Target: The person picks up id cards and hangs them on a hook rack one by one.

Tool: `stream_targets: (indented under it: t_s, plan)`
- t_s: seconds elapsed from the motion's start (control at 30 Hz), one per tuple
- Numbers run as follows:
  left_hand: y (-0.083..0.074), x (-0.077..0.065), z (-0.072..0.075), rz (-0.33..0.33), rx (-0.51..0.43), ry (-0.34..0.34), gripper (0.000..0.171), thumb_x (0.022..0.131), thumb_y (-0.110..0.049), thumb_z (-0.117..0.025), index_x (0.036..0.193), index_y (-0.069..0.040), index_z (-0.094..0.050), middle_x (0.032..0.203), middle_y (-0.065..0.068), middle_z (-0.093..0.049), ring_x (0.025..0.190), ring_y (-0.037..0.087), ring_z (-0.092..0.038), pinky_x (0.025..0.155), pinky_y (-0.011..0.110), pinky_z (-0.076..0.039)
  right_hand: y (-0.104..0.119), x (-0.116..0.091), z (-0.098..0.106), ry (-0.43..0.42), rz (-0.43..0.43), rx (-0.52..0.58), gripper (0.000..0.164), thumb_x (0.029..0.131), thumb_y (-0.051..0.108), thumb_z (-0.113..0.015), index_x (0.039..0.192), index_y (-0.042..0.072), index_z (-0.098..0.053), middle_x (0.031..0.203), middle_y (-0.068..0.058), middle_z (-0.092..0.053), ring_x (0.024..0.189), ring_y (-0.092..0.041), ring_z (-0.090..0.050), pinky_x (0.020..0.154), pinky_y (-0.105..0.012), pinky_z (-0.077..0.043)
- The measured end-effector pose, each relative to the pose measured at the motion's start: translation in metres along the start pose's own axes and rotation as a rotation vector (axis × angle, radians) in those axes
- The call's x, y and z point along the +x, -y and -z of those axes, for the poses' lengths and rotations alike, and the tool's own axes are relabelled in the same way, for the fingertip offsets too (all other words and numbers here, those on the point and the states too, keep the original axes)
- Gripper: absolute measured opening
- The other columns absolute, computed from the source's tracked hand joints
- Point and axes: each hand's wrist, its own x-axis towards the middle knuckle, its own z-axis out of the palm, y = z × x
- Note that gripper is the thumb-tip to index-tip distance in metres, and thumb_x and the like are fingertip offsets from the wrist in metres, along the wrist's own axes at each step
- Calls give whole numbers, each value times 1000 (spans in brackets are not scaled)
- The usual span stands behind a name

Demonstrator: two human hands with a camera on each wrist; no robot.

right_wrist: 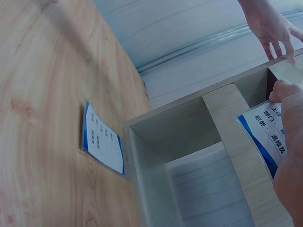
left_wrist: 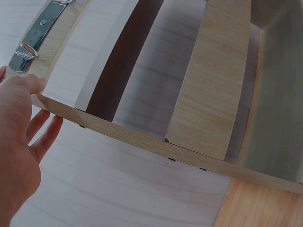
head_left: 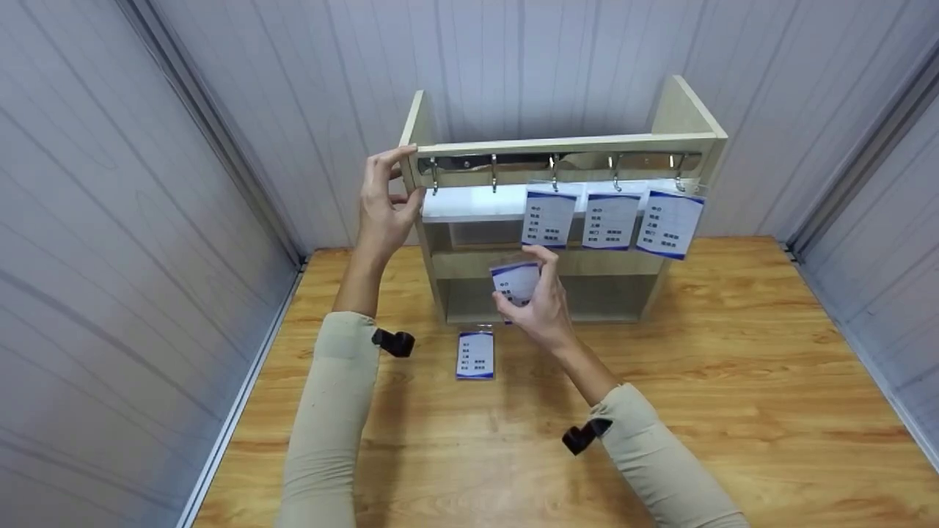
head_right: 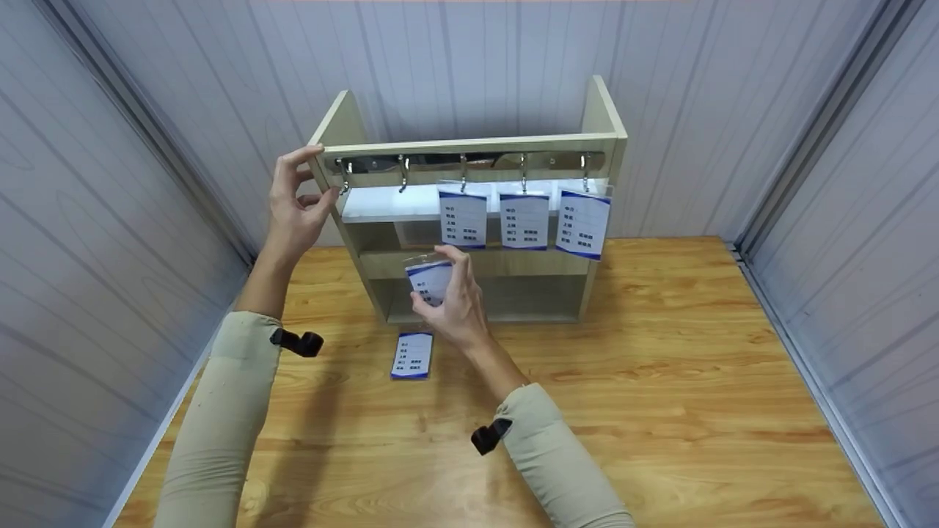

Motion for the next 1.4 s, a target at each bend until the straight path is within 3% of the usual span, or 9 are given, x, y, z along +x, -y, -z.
stream_targets:
  t_s: [0.37, 0.8, 1.13, 1.4]
  plan:
    - [1, -5, 0, 9, 15, -3, 54, 101, 0, -70, 153, -11, -60, 154, 22, -54, 138, 42, -69, 90, 53, -72, 9, 4, -4, -26, 5, 80, 89, 83, 2, -91, 150, 8, -34, 145, -36, -60, 112, -48, -73, 82, -52, -72]
    - [0, -4, 0, 15, 11, 2, 55, 101, 1, -70, 153, -10, -60, 154, 22, -53, 139, 42, -68, 90, 52, -72, 28, 24, -3, -43, 27, 111, 86, 84, 1, -90, 149, 12, -35, 132, -32, -65, 103, -43, -75, 74, -45, -72]
    - [-1, -2, 1, -2, -5, 14, 54, 102, -1, -69, 154, -9, -59, 154, 23, -52, 139, 42, -67, 90, 52, -72, 40, 43, -4, -77, 117, 84, 84, 83, 4, -89, 147, 4, -35, 129, -32, -66, 98, -42, -74, 73, -45, -70]
    - [0, -1, 1, -5, -5, 6, 55, 101, 1, -69, 154, -9, -58, 153, 23, -53, 138, 42, -68, 91, 52, -72, 46, 56, -4, -59, 94, 97, 84, 85, 6, -89, 149, 3, -34, 134, -31, -62, 101, -41, -74, 76, -43, -70]
